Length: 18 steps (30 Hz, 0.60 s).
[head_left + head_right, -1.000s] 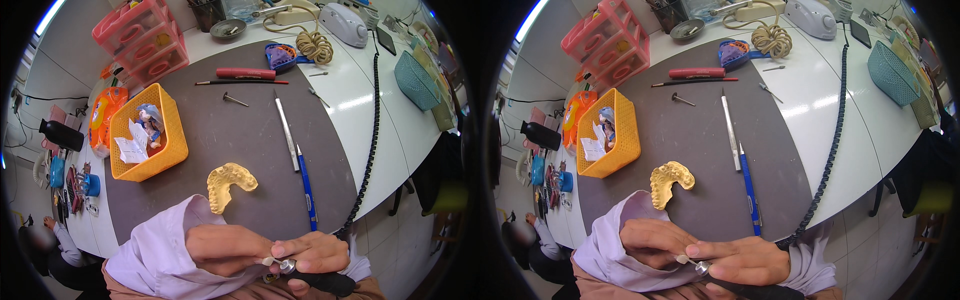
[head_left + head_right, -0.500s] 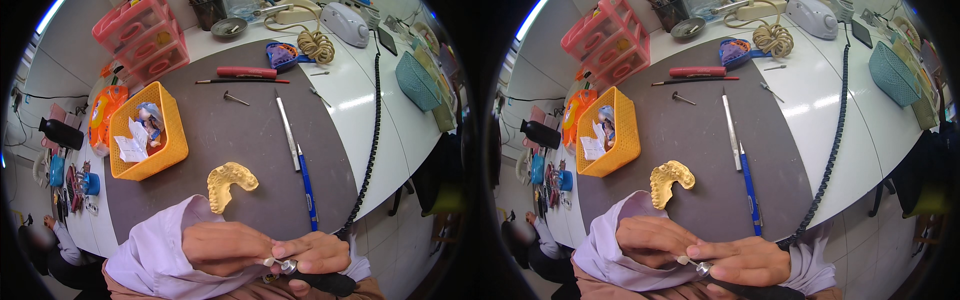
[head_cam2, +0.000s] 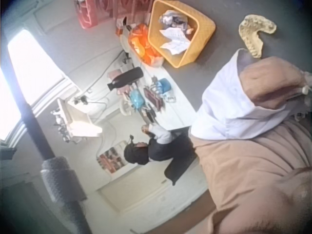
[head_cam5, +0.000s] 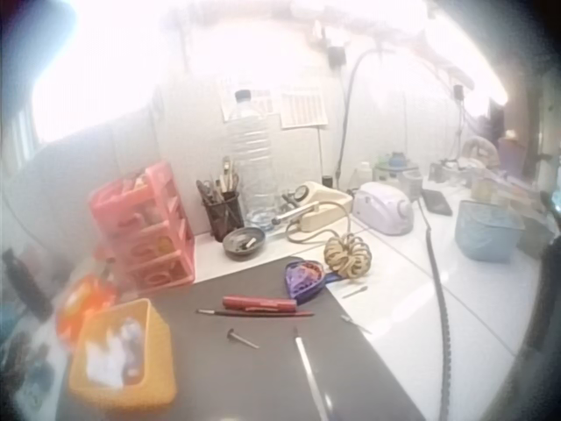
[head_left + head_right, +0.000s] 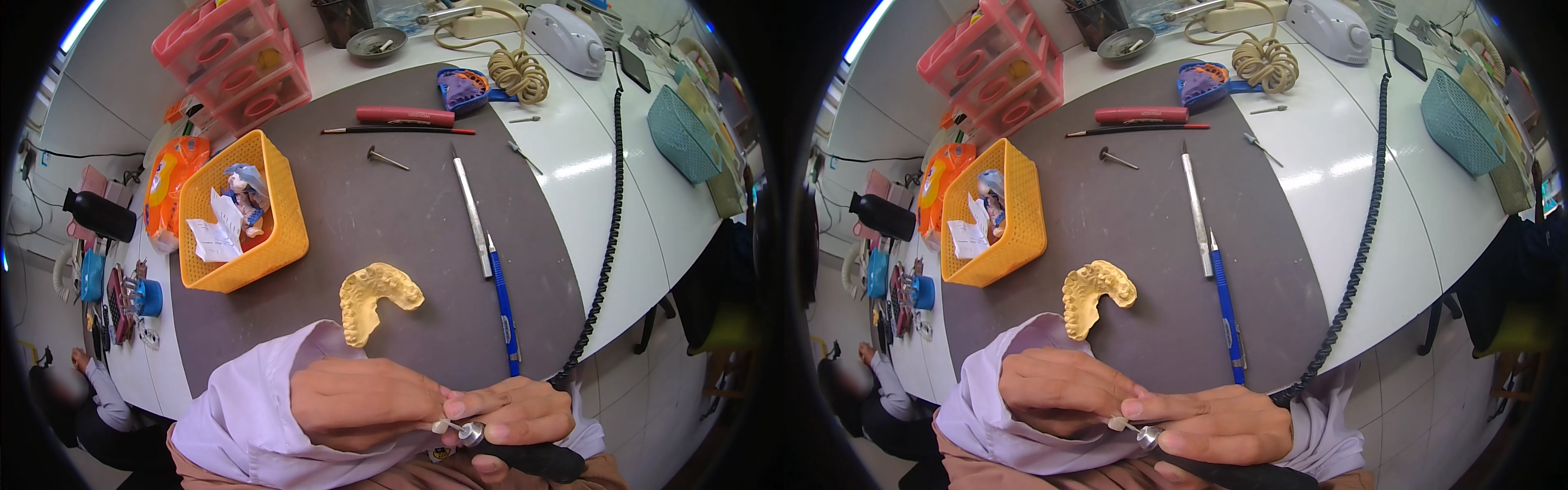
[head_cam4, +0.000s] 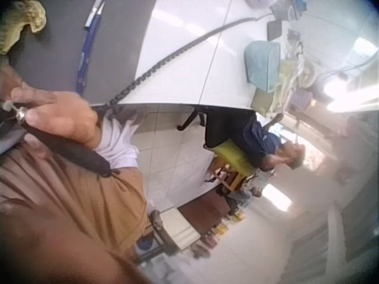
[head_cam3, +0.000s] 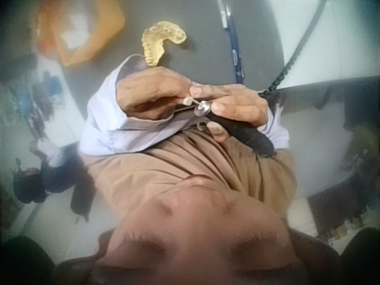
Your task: The person uses a rotary tool to grind and shape a small white tooth-like object. They then pick up a yellow dental cast and use a metal file to smooth its surface. The person repeatedly places the shaped object into the cast to check the fit and continues refining the object with the rotary tool.
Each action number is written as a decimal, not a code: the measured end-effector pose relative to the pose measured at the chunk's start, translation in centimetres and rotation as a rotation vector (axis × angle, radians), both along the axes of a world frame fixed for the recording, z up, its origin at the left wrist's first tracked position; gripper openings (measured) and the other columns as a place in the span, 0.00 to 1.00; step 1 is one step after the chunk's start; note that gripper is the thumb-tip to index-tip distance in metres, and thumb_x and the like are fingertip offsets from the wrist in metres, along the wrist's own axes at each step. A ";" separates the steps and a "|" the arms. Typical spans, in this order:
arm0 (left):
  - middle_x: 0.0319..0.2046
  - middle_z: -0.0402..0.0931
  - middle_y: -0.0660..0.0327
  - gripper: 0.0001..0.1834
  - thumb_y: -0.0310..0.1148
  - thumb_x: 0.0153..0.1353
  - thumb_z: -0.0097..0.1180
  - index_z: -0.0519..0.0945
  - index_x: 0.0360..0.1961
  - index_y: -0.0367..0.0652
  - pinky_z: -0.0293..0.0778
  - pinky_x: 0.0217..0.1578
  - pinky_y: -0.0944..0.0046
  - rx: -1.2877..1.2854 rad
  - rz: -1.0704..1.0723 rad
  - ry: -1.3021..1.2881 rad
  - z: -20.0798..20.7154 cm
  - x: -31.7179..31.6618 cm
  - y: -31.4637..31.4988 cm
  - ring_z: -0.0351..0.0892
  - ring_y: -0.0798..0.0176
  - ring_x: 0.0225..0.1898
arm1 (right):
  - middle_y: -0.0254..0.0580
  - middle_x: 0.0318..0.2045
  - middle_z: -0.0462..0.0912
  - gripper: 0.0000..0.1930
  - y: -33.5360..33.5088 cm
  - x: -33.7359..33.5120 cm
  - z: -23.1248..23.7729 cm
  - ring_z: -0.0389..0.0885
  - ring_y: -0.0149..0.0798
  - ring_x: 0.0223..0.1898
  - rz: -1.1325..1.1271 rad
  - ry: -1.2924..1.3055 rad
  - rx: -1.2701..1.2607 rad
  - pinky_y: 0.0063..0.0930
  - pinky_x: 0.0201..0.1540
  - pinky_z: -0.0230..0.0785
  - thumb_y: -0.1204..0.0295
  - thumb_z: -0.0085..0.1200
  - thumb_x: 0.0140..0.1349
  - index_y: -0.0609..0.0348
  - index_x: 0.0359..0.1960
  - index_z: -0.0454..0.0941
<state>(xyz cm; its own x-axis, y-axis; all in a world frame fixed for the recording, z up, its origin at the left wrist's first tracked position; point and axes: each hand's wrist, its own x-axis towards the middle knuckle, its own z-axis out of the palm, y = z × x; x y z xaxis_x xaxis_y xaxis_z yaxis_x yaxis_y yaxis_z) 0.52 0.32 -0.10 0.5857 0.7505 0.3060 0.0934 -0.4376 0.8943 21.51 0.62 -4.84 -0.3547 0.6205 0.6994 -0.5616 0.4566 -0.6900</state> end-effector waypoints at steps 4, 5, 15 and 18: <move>0.38 0.79 0.54 0.14 0.17 0.48 0.61 0.79 0.39 0.34 0.77 0.38 0.63 0.001 0.023 0.013 0.1 0.0 0.0 0.81 0.54 0.38 | 0.52 0.36 0.79 0.25 -0.1 0.6 0.2 0.76 0.58 0.48 0.053 -0.093 -0.068 0.51 0.48 0.73 0.87 0.60 0.48 0.65 0.49 0.67; 0.38 0.79 0.54 0.14 0.17 0.48 0.61 0.79 0.38 0.34 0.77 0.38 0.63 -0.008 0.030 0.007 0.2 0.1 0.0 0.81 0.54 0.38 | 0.52 0.36 0.79 0.24 -0.1 0.6 0.3 0.76 0.58 0.48 0.053 -0.098 -0.070 0.51 0.48 0.73 0.87 0.60 0.48 0.65 0.49 0.67; 0.35 0.79 0.53 0.11 0.17 0.50 0.60 0.79 0.37 0.33 0.78 0.39 0.62 -0.050 -0.022 0.005 0.7 0.0 0.3 0.81 0.53 0.37 | 0.55 0.27 0.80 0.18 0.0 -0.5 0.1 0.80 0.59 0.42 -0.056 0.060 0.033 0.50 0.43 0.75 0.78 0.61 0.53 0.71 0.43 0.68; 0.35 0.79 0.53 0.11 0.17 0.50 0.60 0.80 0.36 0.33 0.78 0.39 0.62 -0.033 -0.021 0.024 0.7 -0.2 0.3 0.81 0.53 0.38 | 0.54 0.28 0.80 0.19 -0.2 -0.6 -0.2 0.80 0.58 0.43 -0.044 0.042 -0.025 0.50 0.43 0.75 0.82 0.60 0.52 0.70 0.44 0.69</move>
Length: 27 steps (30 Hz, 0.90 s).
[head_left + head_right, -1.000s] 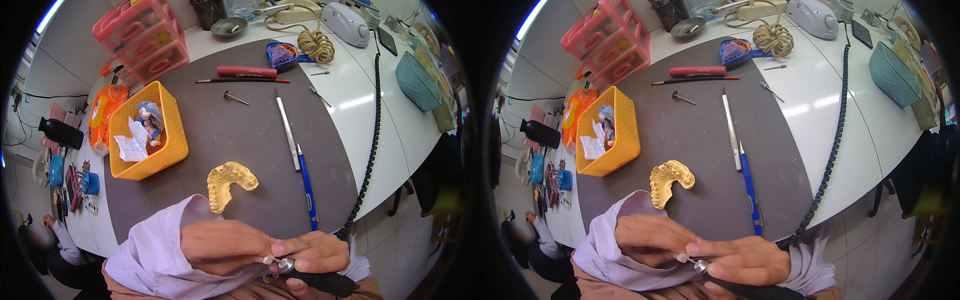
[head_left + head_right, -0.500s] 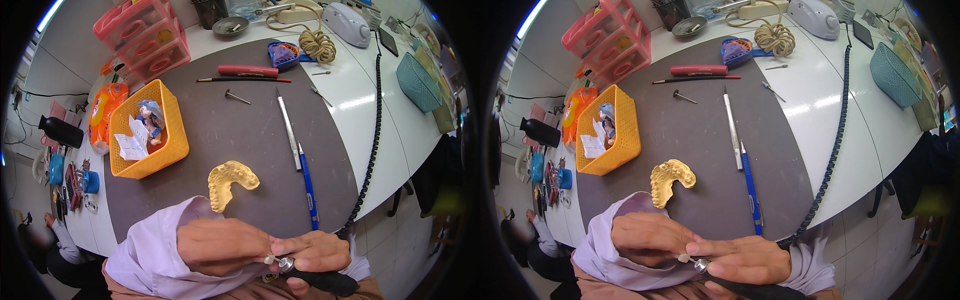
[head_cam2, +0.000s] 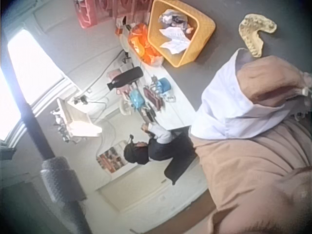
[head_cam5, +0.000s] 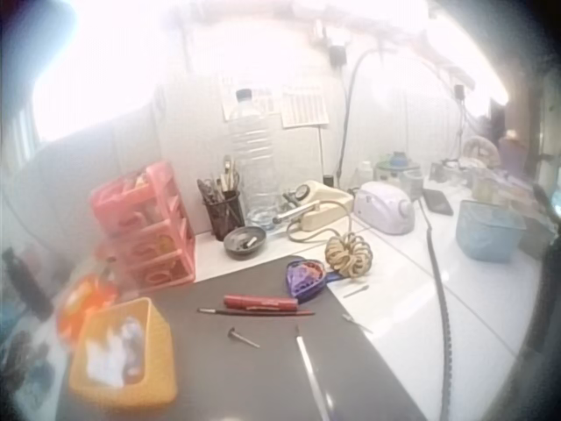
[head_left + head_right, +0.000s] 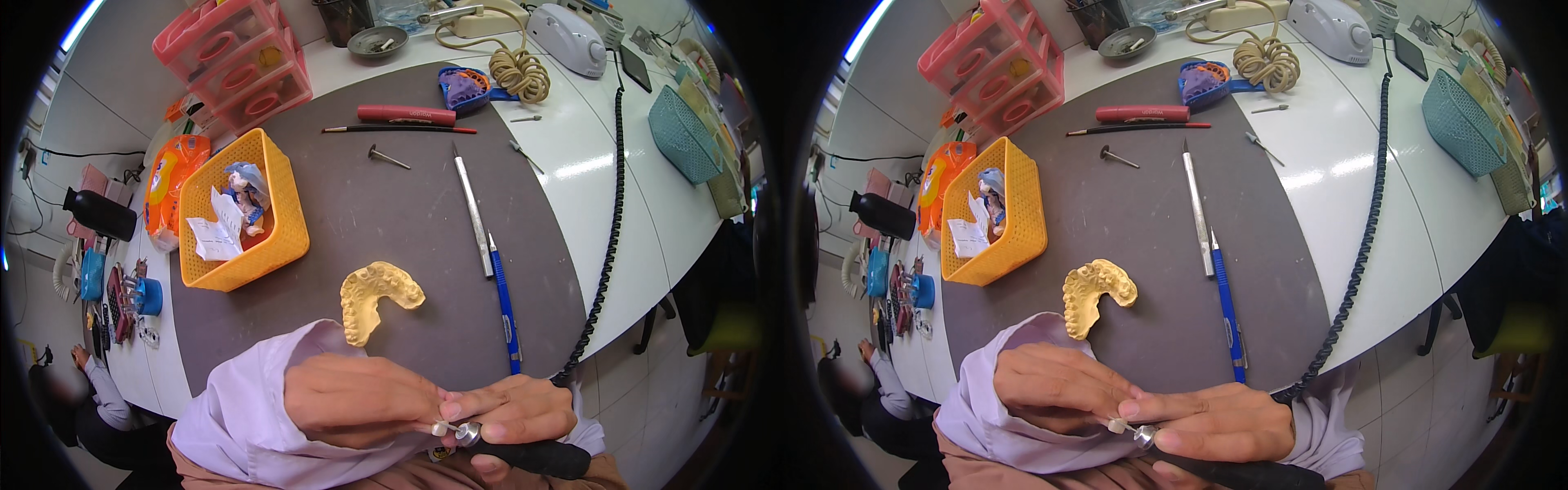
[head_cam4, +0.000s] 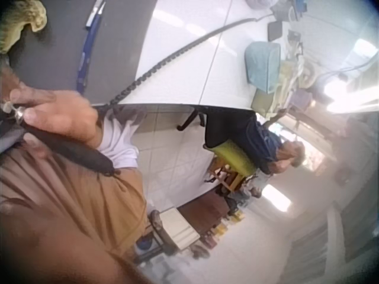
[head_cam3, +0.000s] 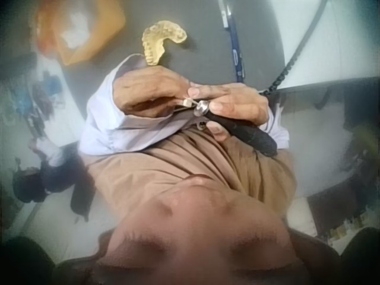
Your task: The person uses a rotary tool to grind and shape a small white tooth-like object. They then pick up a yellow dental cast and use a metal file to smooth its surface. The person repeatedly places the shaped object into the cast to check the fit and continues refining the object with the rotary tool.
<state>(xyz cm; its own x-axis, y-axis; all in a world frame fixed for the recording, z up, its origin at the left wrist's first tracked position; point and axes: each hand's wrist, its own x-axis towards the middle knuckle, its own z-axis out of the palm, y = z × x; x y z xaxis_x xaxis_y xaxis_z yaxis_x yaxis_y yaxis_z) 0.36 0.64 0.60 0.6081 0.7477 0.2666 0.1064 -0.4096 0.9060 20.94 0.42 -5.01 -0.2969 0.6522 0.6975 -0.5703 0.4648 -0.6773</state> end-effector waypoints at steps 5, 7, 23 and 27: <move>0.34 0.79 0.51 0.11 0.18 0.50 0.59 0.80 0.37 0.33 0.78 0.39 0.61 -0.016 0.004 0.027 0.2 -0.3 -0.2 0.81 0.52 0.38 | 0.54 0.33 0.80 0.23 0.6 1.1 0.9 0.78 0.57 0.47 0.155 -0.106 -0.079 0.49 0.46 0.74 0.87 0.59 0.49 0.67 0.48 0.69; 0.35 0.79 0.51 0.11 0.17 0.49 0.59 0.79 0.37 0.32 0.78 0.39 0.61 -0.037 -0.016 0.033 0.4 -0.3 0.0 0.81 0.52 0.38 | 0.54 0.28 0.80 0.18 0.5 0.3 0.7 0.81 0.57 0.40 0.039 -0.007 0.010 0.48 0.41 0.76 0.82 0.60 0.51 0.70 0.43 0.70; 0.30 0.81 0.48 0.06 0.19 0.49 0.60 0.80 0.30 0.30 0.80 0.35 0.58 -0.019 -0.007 -0.016 0.8 0.0 -0.1 0.83 0.48 0.34 | 0.53 0.25 0.81 0.11 -0.8 -0.3 0.1 0.82 0.52 0.38 -0.007 0.053 -0.195 0.44 0.38 0.78 0.79 0.62 0.50 0.67 0.34 0.73; 0.30 0.81 0.48 0.06 0.19 0.49 0.60 0.80 0.30 0.30 0.80 0.35 0.57 -0.021 0.004 0.000 0.9 0.1 0.1 0.82 0.47 0.34 | 0.50 0.21 0.81 0.11 -1.2 -0.6 0.3 0.83 0.51 0.36 -0.057 0.055 -0.270 0.44 0.36 0.79 0.77 0.63 0.50 0.66 0.33 0.74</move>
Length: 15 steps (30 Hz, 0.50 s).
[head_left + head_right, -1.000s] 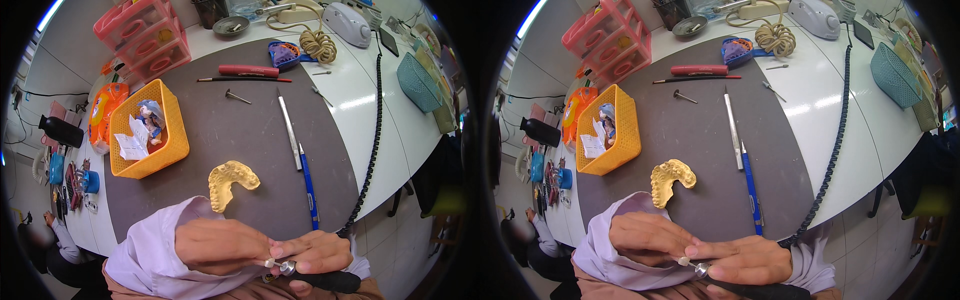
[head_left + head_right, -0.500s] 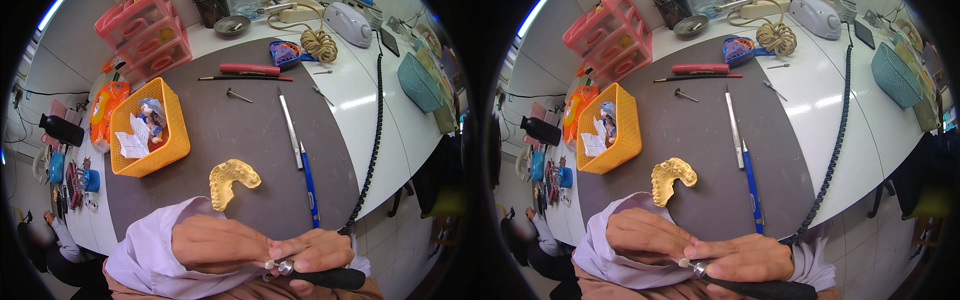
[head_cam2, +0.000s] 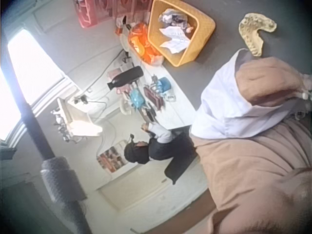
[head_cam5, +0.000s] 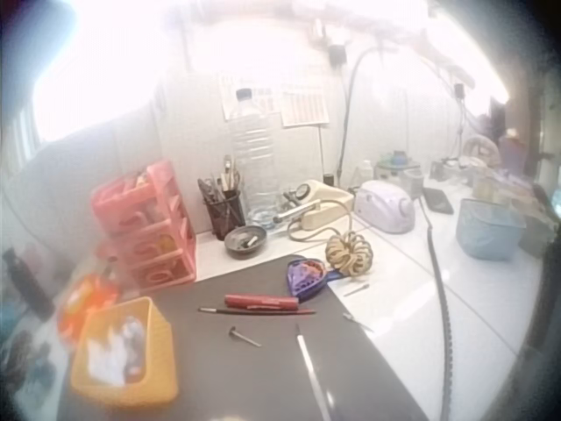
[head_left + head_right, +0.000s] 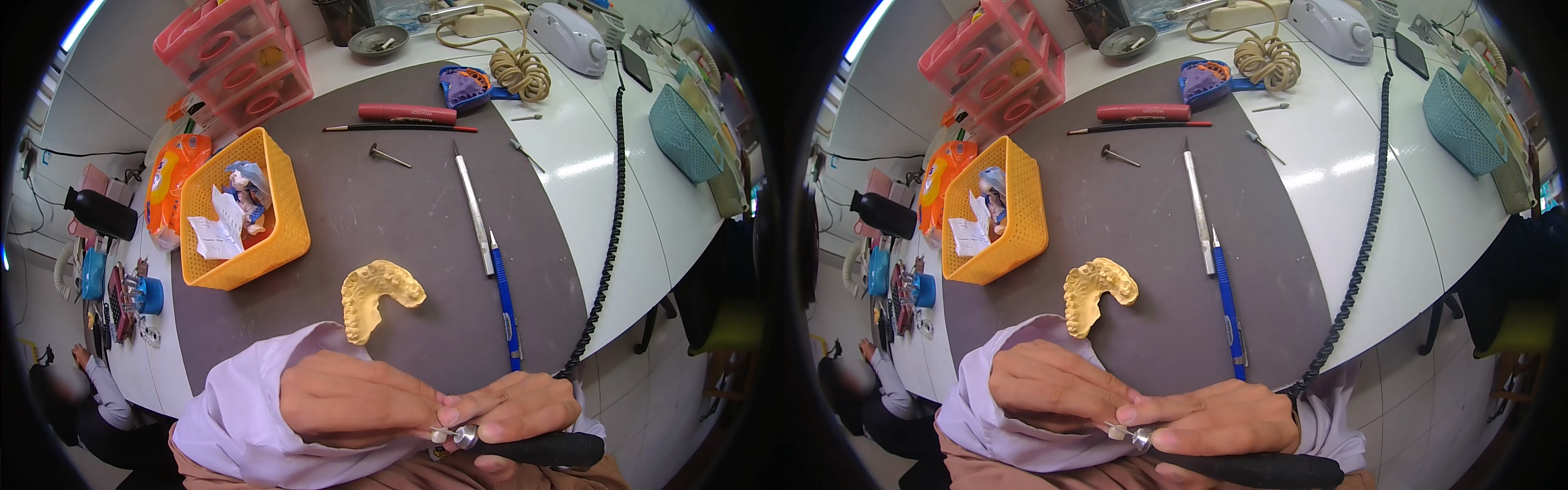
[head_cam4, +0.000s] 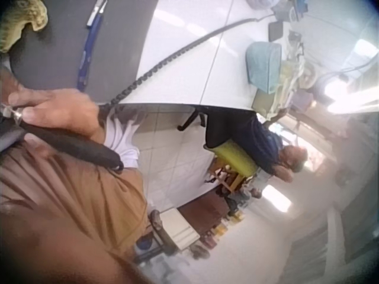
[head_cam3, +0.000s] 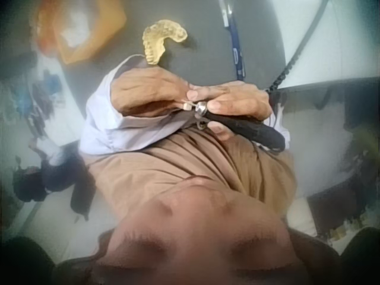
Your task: The person uses a rotary tool to grind and shape a small white tooth-like object. They then pick up a yellow dental cast and use a metal file to smooth its surface. The person repeatedly places the shaped object into the cast to check the fit and continues refining the object with the rotary tool.
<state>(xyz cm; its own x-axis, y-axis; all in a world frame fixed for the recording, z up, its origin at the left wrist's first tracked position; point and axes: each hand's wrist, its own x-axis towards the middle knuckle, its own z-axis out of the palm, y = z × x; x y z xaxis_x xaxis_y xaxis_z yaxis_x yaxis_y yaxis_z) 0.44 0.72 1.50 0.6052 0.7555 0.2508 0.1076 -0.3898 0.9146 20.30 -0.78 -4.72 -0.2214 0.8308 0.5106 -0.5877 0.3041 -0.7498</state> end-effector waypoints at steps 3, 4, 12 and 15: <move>0.30 0.81 0.48 0.06 0.19 0.50 0.59 0.80 0.31 0.30 0.80 0.35 0.58 0.018 -0.008 -0.016 -0.2 0.0 0.2 0.82 0.47 0.35 | 0.50 0.21 0.81 0.11 0.1 0.3 -0.1 0.83 0.52 0.37 0.024 -0.031 0.006 0.45 0.37 0.78 0.77 0.63 0.51 0.66 0.33 0.74; 0.30 0.81 0.48 0.06 0.19 0.50 0.59 0.80 0.31 0.30 0.80 0.35 0.58 0.026 -0.012 -0.027 -0.4 0.0 0.2 0.82 0.47 0.35 | 0.50 0.22 0.81 0.11 0.2 0.3 -0.1 0.83 0.52 0.37 0.027 -0.034 0.018 0.45 0.37 0.78 0.77 0.63 0.51 0.66 0.33 0.74; 0.30 0.81 0.49 0.06 0.19 0.50 0.59 0.80 0.31 0.30 0.80 0.35 0.58 -0.004 -0.021 0.008 0.2 -0.1 0.0 0.82 0.48 0.36 | 0.56 0.23 0.80 0.14 1.4 -0.2 -0.1 0.83 0.53 0.34 0.008 0.060 0.270 0.43 0.38 0.78 0.80 0.62 0.51 0.73 0.37 0.71; 0.30 0.81 0.49 0.05 0.19 0.50 0.60 0.80 0.30 0.30 0.80 0.35 0.58 0.003 -0.006 -0.011 -0.2 0.0 0.0 0.82 0.48 0.36 | 0.58 0.22 0.80 0.14 1.5 -0.3 -0.1 0.83 0.53 0.34 0.005 0.060 0.262 0.44 0.38 0.78 0.79 0.62 0.51 0.73 0.37 0.71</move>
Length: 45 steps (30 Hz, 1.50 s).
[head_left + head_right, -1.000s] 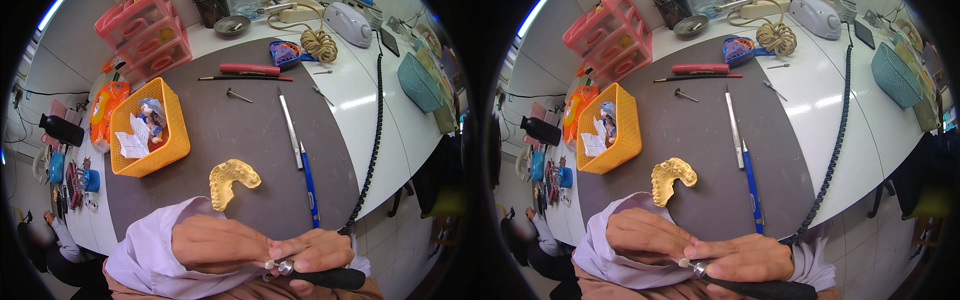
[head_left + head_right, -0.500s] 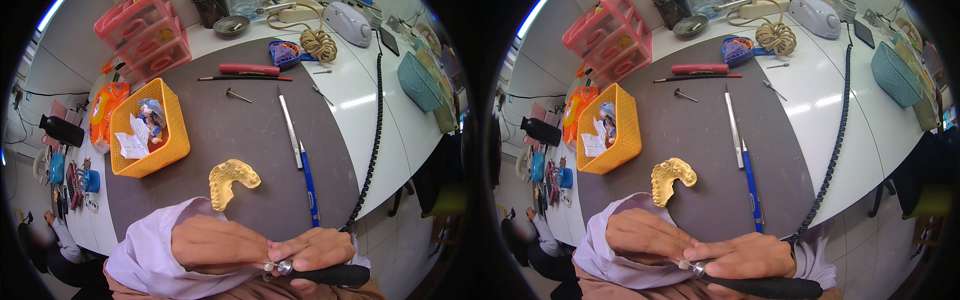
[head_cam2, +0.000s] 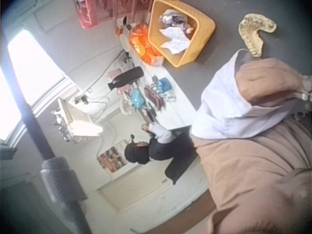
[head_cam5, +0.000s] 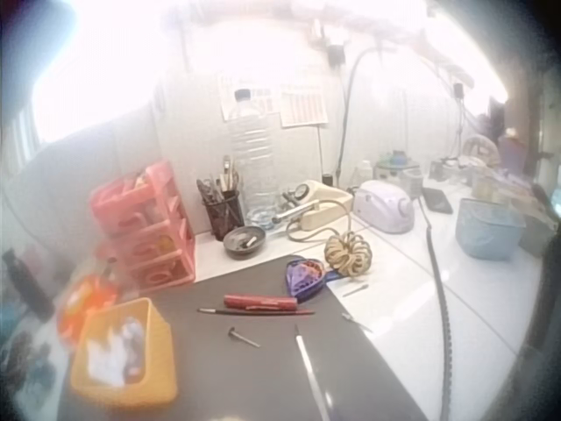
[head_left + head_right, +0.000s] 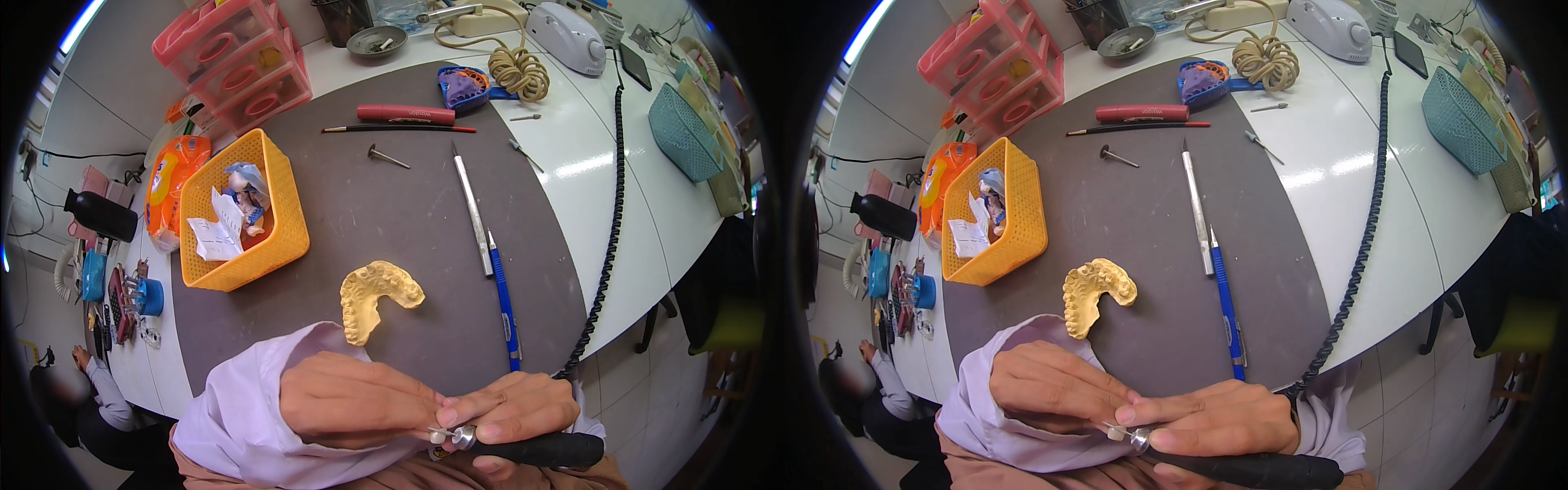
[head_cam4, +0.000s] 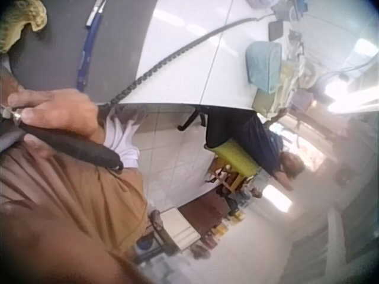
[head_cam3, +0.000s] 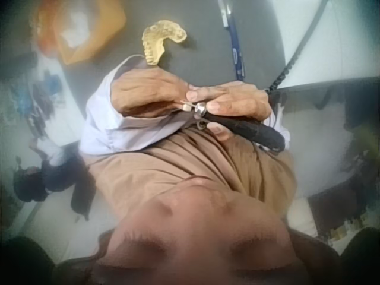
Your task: The person uses a rotary tool to grind and shape a small white tooth-like object. They then pick up a yellow dental cast and use a metal file to smooth its surface. The person repeatedly places the shaped object into the cast to check the fit and continues refining the object with the rotary tool.
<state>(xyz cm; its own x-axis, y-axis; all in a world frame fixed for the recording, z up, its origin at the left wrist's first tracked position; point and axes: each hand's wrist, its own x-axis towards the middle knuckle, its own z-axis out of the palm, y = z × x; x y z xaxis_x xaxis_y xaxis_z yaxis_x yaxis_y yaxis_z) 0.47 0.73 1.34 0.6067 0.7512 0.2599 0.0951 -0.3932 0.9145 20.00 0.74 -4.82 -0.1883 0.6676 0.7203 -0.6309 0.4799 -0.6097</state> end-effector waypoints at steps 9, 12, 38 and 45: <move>0.32 0.81 0.48 0.05 0.20 0.53 0.57 0.79 0.32 0.29 0.79 0.38 0.57 -0.027 -0.045 -0.004 0.3 -0.1 0.1 0.82 0.47 0.37 | 0.57 0.23 0.80 0.13 -0.7 -1.9 -0.9 0.83 0.55 0.34 -0.113 0.333 -0.044 0.48 0.39 0.77 0.80 0.61 0.52 0.74 0.35 0.71; 0.33 0.81 0.48 0.06 0.20 0.54 0.57 0.79 0.33 0.29 0.79 0.39 0.58 0.000 -0.022 -0.020 -0.2 -0.2 -0.1 0.81 0.47 0.38 | 0.55 0.24 0.81 0.13 -3.2 -3.1 0.8 0.82 0.55 0.36 -0.199 0.367 -0.374 0.48 0.40 0.77 0.80 0.62 0.51 0.71 0.35 0.72; 0.38 0.78 0.48 0.12 0.20 0.52 0.56 0.78 0.40 0.30 0.77 0.43 0.59 0.024 -0.100 0.004 -0.5 -0.9 -0.1 0.79 0.50 0.43 | 0.57 0.33 0.80 0.21 0.2 2.4 1.3 0.77 0.59 0.48 0.284 -0.236 -0.085 0.47 0.47 0.74 0.89 0.57 0.50 0.64 0.47 0.70; 0.34 0.80 0.50 0.06 0.21 0.54 0.57 0.79 0.33 0.30 0.78 0.39 0.59 -0.009 -0.023 -0.006 0.1 0.0 -0.3 0.81 0.49 0.39 | 0.57 0.32 0.80 0.18 -0.1 2.2 0.3 0.78 0.58 0.46 0.221 -0.099 -0.059 0.48 0.45 0.74 0.87 0.58 0.50 0.69 0.43 0.70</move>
